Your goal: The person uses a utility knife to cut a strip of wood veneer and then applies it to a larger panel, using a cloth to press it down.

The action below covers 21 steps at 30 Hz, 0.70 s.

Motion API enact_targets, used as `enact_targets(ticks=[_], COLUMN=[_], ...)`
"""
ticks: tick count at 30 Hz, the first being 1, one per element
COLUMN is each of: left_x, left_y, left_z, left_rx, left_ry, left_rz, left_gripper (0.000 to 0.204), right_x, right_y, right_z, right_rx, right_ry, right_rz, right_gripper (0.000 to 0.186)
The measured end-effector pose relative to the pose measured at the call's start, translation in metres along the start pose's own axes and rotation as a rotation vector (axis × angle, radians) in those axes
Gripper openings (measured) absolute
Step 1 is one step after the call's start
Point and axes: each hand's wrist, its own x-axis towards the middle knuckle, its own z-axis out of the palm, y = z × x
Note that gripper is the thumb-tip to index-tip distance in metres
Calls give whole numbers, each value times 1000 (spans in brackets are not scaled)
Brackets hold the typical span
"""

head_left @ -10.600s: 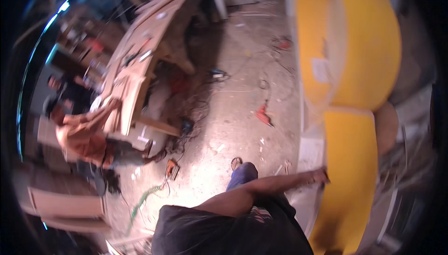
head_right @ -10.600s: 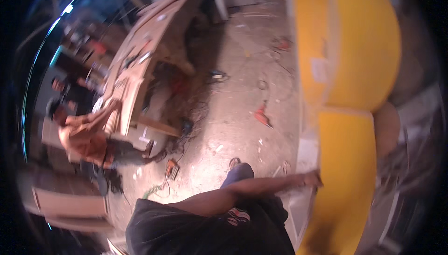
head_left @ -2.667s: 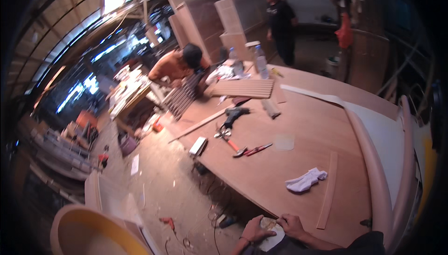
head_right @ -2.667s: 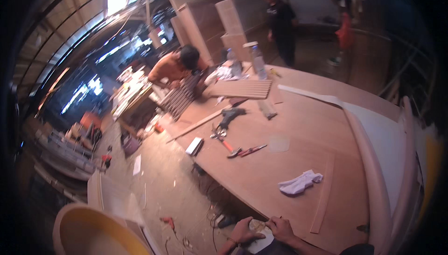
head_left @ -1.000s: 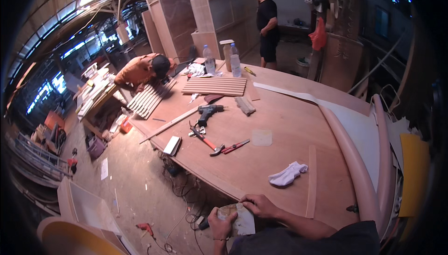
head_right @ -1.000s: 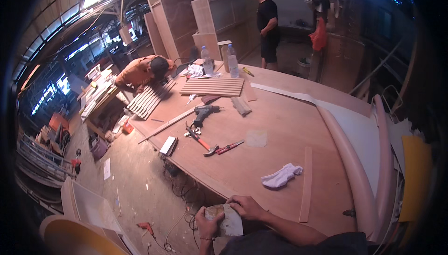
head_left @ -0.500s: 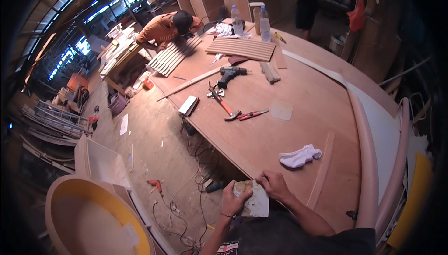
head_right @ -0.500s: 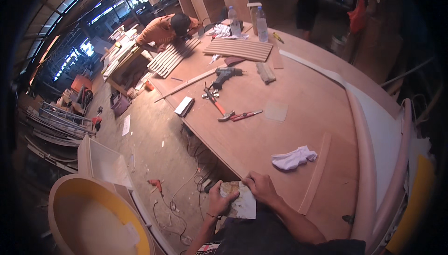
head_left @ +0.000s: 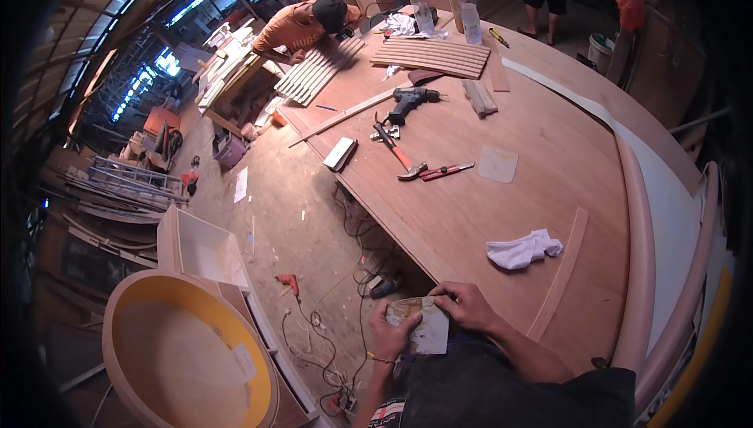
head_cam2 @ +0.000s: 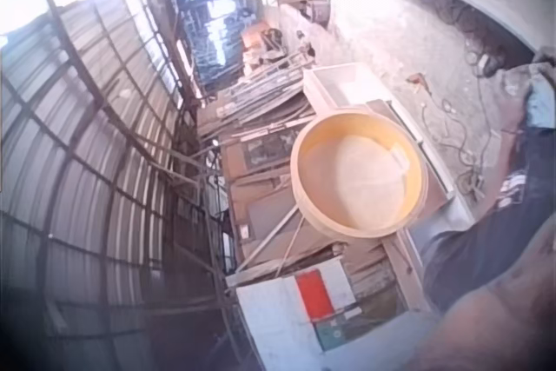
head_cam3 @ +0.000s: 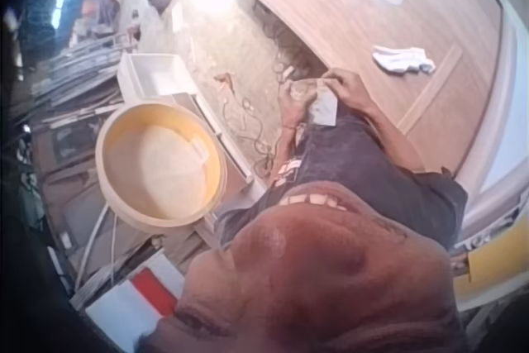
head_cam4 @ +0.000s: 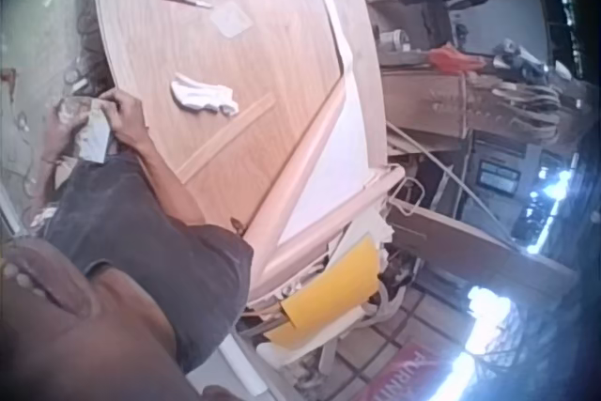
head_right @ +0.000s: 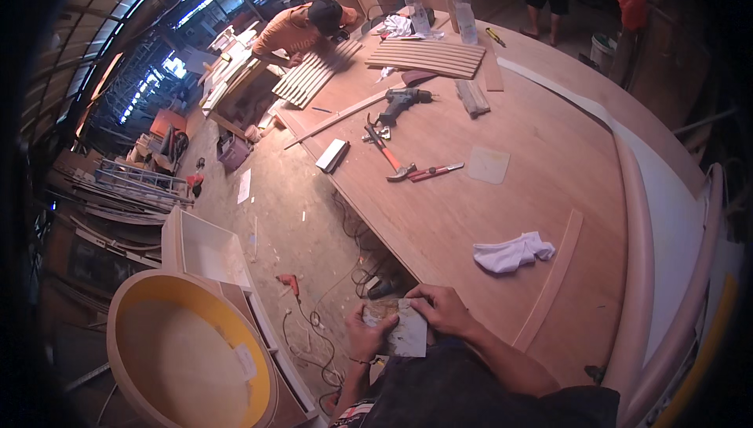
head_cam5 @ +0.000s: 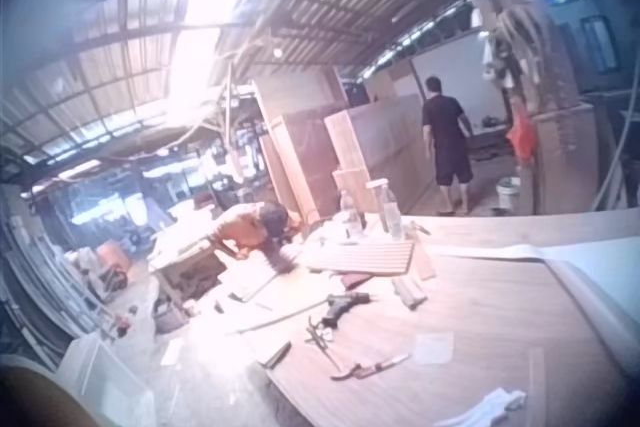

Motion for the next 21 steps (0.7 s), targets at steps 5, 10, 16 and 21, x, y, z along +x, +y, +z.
enact_targets(ticks=[5,10,16,21], left_x=[7,21,23,8], left_y=[12,13,5,-14], left_z=[0,8,24,20], left_rx=[138,156,-27,40], left_ry=[-4,-128,-209,-103], left_rz=[142,96,79,26], left_gripper=[35,38,36,36], right_x=[-8,-8,1,11], right_y=[-5,-6,-1,22], right_z=[-15,-22,-22,-3], right_rx=[44,-108,-88,-124], right_ry=[-53,62,229,163], right_rz=[-98,-123,-162,-66], right_gripper=[25,23,23,25])
